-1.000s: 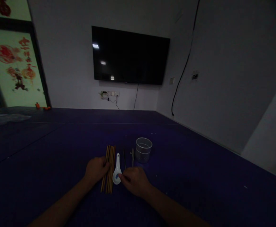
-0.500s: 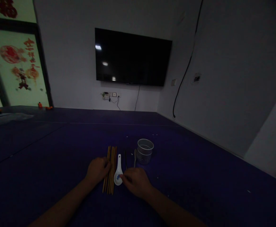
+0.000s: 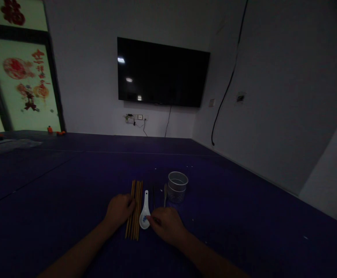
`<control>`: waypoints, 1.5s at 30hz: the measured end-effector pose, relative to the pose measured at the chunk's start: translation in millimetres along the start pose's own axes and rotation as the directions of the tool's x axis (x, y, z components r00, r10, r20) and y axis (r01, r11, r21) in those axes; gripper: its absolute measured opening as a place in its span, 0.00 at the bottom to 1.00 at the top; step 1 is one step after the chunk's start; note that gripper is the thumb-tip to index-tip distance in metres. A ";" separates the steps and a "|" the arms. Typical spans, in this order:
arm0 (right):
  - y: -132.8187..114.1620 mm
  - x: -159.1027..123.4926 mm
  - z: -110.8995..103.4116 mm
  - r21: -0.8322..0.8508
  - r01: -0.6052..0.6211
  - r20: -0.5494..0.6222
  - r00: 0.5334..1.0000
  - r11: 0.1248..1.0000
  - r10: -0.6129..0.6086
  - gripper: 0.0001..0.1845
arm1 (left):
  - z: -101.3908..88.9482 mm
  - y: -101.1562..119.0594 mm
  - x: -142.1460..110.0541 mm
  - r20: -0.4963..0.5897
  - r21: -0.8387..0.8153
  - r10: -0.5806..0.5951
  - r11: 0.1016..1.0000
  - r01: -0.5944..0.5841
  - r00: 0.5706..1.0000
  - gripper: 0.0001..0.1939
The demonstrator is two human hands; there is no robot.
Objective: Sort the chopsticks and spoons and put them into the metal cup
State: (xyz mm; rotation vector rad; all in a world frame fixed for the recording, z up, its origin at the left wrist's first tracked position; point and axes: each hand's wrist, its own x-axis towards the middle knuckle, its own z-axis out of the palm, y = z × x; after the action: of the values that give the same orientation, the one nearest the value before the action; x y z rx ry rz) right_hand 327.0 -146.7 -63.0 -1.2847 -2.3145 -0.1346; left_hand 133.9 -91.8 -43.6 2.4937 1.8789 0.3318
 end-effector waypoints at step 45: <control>-9.5 3.2 -16.6 0.058 -0.044 0.219 0.975 0.997 0.030 0.13 | -2.6 -0.2 -1.3 -0.009 0.009 0.031 0.999 -0.031 0.999 0.17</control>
State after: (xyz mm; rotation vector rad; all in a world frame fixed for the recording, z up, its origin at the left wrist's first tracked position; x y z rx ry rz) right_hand 323.8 -154.6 -45.6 -1.3694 -2.4536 0.0956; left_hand 132.9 -93.3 -41.3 2.5331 1.8509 0.3369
